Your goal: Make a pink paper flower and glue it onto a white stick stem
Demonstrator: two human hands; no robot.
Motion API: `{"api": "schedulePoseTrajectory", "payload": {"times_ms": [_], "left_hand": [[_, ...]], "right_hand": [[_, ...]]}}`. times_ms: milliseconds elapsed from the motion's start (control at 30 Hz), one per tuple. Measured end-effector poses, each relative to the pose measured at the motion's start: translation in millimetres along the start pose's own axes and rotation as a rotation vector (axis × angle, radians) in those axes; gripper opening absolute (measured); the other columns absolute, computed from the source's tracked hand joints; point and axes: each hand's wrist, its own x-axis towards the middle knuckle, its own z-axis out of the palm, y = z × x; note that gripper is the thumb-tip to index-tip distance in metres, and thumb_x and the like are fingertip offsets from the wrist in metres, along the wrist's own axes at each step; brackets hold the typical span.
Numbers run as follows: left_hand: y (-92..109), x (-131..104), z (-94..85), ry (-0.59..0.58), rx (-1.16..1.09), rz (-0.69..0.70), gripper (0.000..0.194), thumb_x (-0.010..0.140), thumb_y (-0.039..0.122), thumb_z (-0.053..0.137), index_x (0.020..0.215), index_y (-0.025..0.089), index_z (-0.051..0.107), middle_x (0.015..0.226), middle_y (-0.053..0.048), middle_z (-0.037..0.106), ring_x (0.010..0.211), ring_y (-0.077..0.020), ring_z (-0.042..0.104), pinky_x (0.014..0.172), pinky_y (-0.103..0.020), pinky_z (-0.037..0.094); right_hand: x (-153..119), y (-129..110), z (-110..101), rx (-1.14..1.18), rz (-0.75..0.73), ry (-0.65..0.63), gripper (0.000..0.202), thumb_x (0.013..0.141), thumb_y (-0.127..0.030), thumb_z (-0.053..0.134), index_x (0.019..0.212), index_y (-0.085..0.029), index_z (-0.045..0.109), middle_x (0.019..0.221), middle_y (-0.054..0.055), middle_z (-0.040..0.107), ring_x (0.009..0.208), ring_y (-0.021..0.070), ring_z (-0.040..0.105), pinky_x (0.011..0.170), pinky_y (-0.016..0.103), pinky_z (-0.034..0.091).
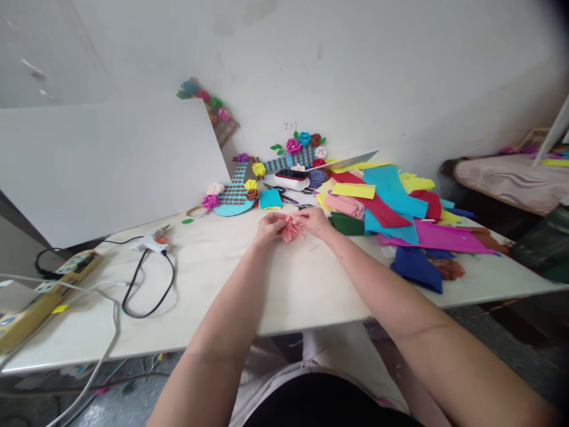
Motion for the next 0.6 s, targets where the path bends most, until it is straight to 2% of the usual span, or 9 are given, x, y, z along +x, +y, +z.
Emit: {"api": "schedulePoseTrajectory", "payload": {"times_ms": [133,433,600], "left_hand": [[-2.1,2.5,-1.6,-0.008,-0.002,-0.007,0.035,0.055,0.033,0.077,0.079,0.015,0.060,0.068,-0.001,0.065,0.058,-0.0153,0.062,0.057,-0.028,0.048],[0.8,2.0,-0.1,-0.013,-0.047,-0.100,0.024,0.055,0.023,0.068,0.076,0.014,0.064,0.063,0.000,0.064,0.051,-0.0119,0.056,0.050,-0.024,0.043],[-2.9,4.7,0.3,0.001,-0.063,-0.114,0.020,0.057,0.025,0.068,0.072,0.012,0.064,0.060,-0.002,0.063,0.048,-0.0117,0.054,0.047,-0.023,0.039]], "right_hand": [[-0.9,-4.2,-1.2,-0.012,-0.018,-0.022,0.017,0.073,-0.014,0.060,0.077,-0.016,0.077,0.072,0.004,0.074,0.061,0.0148,0.067,0.055,0.022,0.053],[-1.3,-4.2,-3.2,-0.040,-0.137,-0.027,0.012,0.071,-0.019,0.065,0.073,-0.016,0.077,0.068,0.005,0.073,0.064,0.0161,0.065,0.058,0.024,0.049],[-0.3,-1.7,-3.7,-0.033,-0.176,-0.038,0.013,0.070,-0.015,0.065,0.072,-0.016,0.077,0.068,0.005,0.072,0.064,0.0153,0.064,0.060,0.024,0.048]]}}
